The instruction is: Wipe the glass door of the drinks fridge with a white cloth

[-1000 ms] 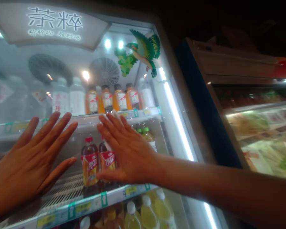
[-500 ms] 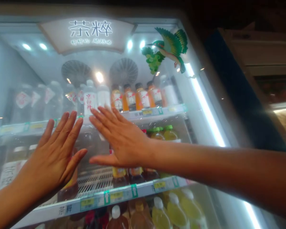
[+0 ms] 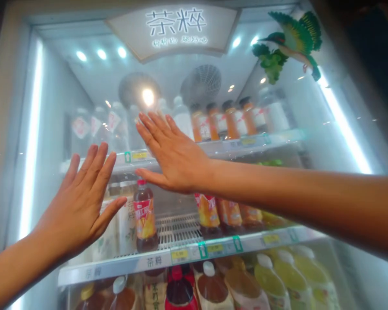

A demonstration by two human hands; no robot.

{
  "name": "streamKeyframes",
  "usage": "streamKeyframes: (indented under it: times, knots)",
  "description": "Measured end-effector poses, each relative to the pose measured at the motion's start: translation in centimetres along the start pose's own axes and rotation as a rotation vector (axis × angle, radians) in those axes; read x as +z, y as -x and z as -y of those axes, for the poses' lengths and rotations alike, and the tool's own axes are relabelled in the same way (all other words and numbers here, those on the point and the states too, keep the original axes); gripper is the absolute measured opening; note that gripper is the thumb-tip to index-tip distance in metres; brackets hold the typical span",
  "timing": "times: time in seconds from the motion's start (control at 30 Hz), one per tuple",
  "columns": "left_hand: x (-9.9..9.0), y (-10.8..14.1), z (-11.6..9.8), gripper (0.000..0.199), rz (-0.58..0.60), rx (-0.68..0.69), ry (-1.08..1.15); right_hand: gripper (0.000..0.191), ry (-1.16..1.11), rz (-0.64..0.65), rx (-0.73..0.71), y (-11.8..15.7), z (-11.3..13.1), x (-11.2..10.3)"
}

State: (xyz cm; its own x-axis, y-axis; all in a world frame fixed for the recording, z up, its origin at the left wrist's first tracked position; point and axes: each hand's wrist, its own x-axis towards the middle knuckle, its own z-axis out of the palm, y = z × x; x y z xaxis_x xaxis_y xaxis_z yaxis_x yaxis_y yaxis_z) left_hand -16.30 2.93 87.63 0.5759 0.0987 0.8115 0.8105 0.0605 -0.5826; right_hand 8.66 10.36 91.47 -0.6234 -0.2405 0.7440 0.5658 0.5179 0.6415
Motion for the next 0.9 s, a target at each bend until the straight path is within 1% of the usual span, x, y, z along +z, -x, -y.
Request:
streamKeyframes:
  times: [0.03,0.1,0.17,0.2,0.23,0.3,0.33,0.37,0.4,0.43,0.53,0.57,0.6,0.67,0.73,0.77,0.8,0.83,0.87,0.9]
  knots:
    - [0.0,0.2,0.7,0.078,-0.006,-0.018,0.002,0.088,0.003,0.013,-0.01,0.0,1.2,0.3]
    - [0.1,0.8,1.7,0.075,-0.01,-0.041,0.005,0.087,-0.007,0.083,-0.091,0.2,3.7,0.7]
    - [0.2,1.6,2.2,0.075,-0.017,-0.043,0.01,0.084,-0.012,0.143,-0.147,-0.5,5.1,1.1]
    - [0.3,2.0,2.3,0.075,-0.022,-0.039,0.016,0.083,-0.004,0.146,-0.126,-1.4,5.2,1.2]
    - [0.3,2.3,2.3,0.075,-0.025,-0.039,0.022,0.083,0.012,0.13,-0.072,-2.7,4.9,1.4]
    - [0.3,2.8,2.2,0.075,-0.036,-0.045,0.038,0.083,0.052,0.062,0.089,-5.3,4.1,1.8]
    - [0.4,3.0,2.1,0.075,-0.048,-0.049,0.048,0.083,0.067,0.027,0.15,-6.2,4.0,2.1]
    - [0.4,3.3,1.9,0.075,-0.062,-0.055,0.058,0.082,0.076,0.007,0.179,-6.4,4.4,2.3]
    - [0.5,3.5,1.7,0.074,-0.078,-0.062,0.07,0.082,0.078,0.002,0.176,-6.0,5.3,2.6]
    - [0.6,3.9,1.5,0.073,-0.094,-0.07,0.083,0.083,0.072,0.014,0.15,-4.9,6.7,2.8]
    - [0.6,5.4,0.8,0.073,-0.123,-0.096,0.119,0.09,0.051,0.106,0.062,-0.4,11.1,3.0]
    - [0.6,5.9,0.5,0.073,-0.126,-0.105,0.13,0.092,0.051,0.13,0.061,0.7,11.9,2.8]
    - [0.6,6.4,0.3,0.074,-0.126,-0.118,0.139,0.094,0.057,0.144,0.08,1.3,12.2,2.6]
    - [0.4,7.1,-0.4,0.075,-0.117,-0.155,0.159,0.094,0.083,0.134,0.183,1.1,11.6,2.2]
    - [0.2,7.6,-1.3,0.076,-0.108,-0.204,0.183,0.091,0.113,0.09,0.345,0.7,10.9,2.2]
    - [0.0,7.9,-2.1,0.076,-0.104,-0.226,0.201,0.089,0.125,0.071,0.426,1.0,11.2,2.4]
    - [-0.2,8.2,-3.0,0.076,-0.098,-0.242,0.223,0.09,0.132,0.059,0.485,1.9,12.0,2.8]
    - [-0.3,8.7,-4.0,0.076,-0.093,-0.252,0.248,0.091,0.133,0.054,0.517,3.4,13.4,3.2]
    - [-0.5,9.2,-5.3,0.076,-0.088,-0.254,0.271,0.092,0.132,0.056,0.531,5.3,15.1,3.5]
    - [-0.7,9.9,-6.6,0.075,-0.083,-0.25,0.294,0.096,0.128,0.056,0.506,7.5,16.9,3.8]
